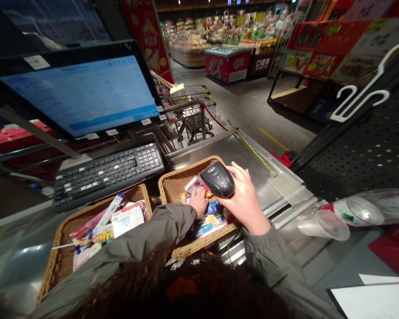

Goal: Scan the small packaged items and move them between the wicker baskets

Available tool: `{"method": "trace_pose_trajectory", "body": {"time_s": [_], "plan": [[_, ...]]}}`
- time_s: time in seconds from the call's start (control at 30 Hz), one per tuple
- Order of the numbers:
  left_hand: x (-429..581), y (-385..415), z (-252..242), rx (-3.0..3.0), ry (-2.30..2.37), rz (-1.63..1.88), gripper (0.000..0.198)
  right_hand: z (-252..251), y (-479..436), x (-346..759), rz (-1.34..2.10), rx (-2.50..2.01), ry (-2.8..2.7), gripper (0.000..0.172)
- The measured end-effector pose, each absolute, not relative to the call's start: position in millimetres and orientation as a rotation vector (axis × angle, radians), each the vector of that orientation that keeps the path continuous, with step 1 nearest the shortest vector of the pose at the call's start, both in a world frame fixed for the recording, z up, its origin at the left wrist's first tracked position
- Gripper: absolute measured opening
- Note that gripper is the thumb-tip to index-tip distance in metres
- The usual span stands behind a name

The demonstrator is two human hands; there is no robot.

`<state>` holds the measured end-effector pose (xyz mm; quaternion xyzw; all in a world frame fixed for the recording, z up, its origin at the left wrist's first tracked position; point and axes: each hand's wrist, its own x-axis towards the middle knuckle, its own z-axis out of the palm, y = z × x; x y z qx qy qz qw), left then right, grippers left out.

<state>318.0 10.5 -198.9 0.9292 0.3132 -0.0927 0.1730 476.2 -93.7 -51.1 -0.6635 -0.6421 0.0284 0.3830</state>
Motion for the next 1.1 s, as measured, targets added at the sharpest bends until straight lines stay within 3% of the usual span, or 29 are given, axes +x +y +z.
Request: {"method": "trace_pose_trajectory", "body": {"time_s": [0.17,0.33,0.57,0.67,0.83,1.1], "plan": [[320,10,-196,2.724,0.91,-0.353,0.055,-52,-94,479,0.044,-1.681,-1.633,0.048],[320,6,-193,2.77,0.904,-0.322,0.041,-55,-93,480,0.031,-1.679,-1.644,0.048],[322,20,-178,2.741,0.898,-0.234,0.063,-58,-94,486,-0.009,-1.647,-1.621,0.048],[316,36,-156,2.655,0.97,-0.126,0.068,-55,-96,485,-0.017,-1.65,-1.621,0.047],[274,75,-102,2.44,0.892,0.157,0.037,-47,-100,477,-0.048,-1.639,-1.647,0.046],[173,89,-27,2.267,0.827,0.752,0.043,-19,-101,445,-0.122,-1.492,-1.776,0.044]]}}
